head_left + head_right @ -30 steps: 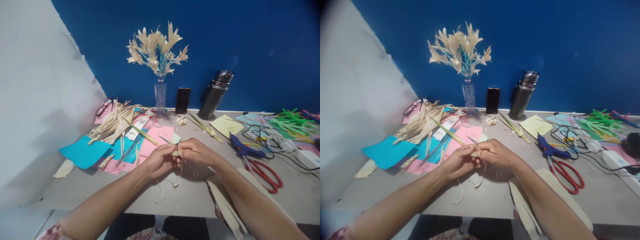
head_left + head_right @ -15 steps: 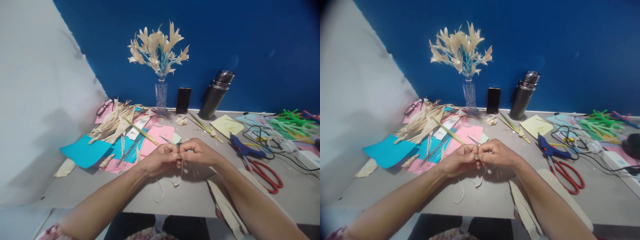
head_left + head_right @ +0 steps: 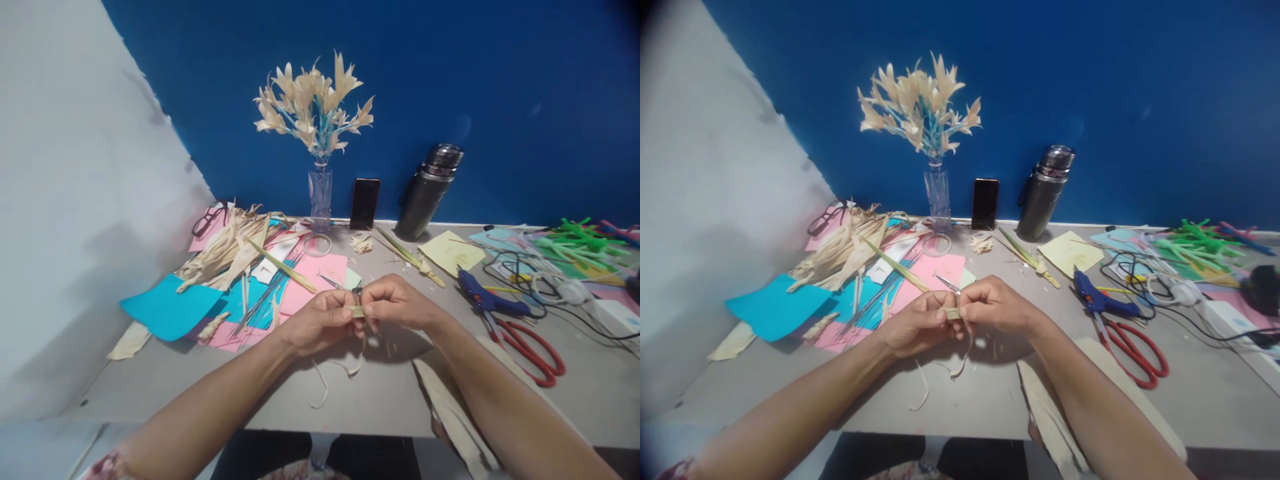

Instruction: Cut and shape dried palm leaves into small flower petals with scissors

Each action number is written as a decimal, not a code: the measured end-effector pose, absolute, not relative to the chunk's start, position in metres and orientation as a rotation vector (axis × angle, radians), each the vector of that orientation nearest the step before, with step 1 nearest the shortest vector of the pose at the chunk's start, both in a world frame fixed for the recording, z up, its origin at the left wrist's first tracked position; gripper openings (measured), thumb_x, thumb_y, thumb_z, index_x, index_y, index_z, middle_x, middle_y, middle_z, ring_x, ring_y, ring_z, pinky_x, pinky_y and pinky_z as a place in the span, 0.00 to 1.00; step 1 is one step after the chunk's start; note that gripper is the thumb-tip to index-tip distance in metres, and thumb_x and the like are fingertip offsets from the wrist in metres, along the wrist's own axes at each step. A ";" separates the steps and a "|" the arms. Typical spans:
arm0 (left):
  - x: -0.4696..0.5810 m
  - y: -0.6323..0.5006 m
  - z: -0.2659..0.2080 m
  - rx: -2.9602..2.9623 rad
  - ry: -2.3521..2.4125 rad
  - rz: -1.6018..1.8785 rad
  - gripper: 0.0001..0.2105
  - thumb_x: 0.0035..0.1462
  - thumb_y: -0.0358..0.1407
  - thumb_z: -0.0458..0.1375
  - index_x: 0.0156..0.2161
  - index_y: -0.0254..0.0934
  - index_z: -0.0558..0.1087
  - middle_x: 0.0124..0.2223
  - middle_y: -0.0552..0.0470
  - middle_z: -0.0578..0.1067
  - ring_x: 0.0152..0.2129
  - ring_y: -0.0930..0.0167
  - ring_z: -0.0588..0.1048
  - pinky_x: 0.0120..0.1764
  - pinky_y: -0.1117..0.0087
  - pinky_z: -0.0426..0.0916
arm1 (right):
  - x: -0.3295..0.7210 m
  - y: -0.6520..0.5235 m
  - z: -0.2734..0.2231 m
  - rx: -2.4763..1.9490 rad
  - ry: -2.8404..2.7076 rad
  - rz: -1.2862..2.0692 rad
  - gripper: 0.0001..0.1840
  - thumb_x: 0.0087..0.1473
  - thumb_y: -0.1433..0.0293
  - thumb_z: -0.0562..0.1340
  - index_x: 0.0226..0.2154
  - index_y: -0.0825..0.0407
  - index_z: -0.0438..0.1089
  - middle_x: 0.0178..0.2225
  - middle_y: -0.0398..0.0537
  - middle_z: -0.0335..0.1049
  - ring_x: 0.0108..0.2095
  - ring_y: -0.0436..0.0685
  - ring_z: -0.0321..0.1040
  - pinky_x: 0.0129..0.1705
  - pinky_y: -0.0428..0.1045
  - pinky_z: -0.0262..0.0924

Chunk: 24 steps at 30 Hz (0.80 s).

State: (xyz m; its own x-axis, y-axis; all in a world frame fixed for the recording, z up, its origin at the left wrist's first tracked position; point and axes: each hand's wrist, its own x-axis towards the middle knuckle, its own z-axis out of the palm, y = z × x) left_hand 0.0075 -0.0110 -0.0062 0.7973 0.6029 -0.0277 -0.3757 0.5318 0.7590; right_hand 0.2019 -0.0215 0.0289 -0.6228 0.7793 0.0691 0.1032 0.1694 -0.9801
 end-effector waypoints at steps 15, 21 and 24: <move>0.008 -0.008 -0.009 0.711 0.292 0.579 0.13 0.48 0.38 0.68 0.29 0.34 0.68 0.32 0.48 0.73 0.31 0.66 0.75 0.37 0.64 0.67 | 0.202 -0.021 0.032 -0.870 -1.921 1.477 0.13 0.52 0.70 0.59 0.18 0.54 0.69 0.24 0.46 0.75 0.27 0.52 0.72 0.31 0.45 0.63; 0.011 -0.010 -0.006 0.784 0.356 0.658 0.17 0.48 0.45 0.67 0.34 0.34 0.70 0.32 0.49 0.73 0.29 0.67 0.75 0.34 0.67 0.66 | 0.200 -0.021 0.028 -0.947 -1.875 1.485 0.12 0.51 0.71 0.60 0.18 0.54 0.68 0.23 0.46 0.74 0.27 0.52 0.71 0.29 0.45 0.62; 0.012 -0.012 -0.009 0.899 0.457 0.667 0.15 0.46 0.39 0.69 0.30 0.33 0.68 0.28 0.50 0.73 0.24 0.72 0.73 0.31 0.71 0.64 | 0.198 -0.021 0.028 -1.031 -1.968 1.392 0.11 0.50 0.73 0.59 0.19 0.55 0.70 0.19 0.43 0.72 0.23 0.50 0.68 0.27 0.43 0.59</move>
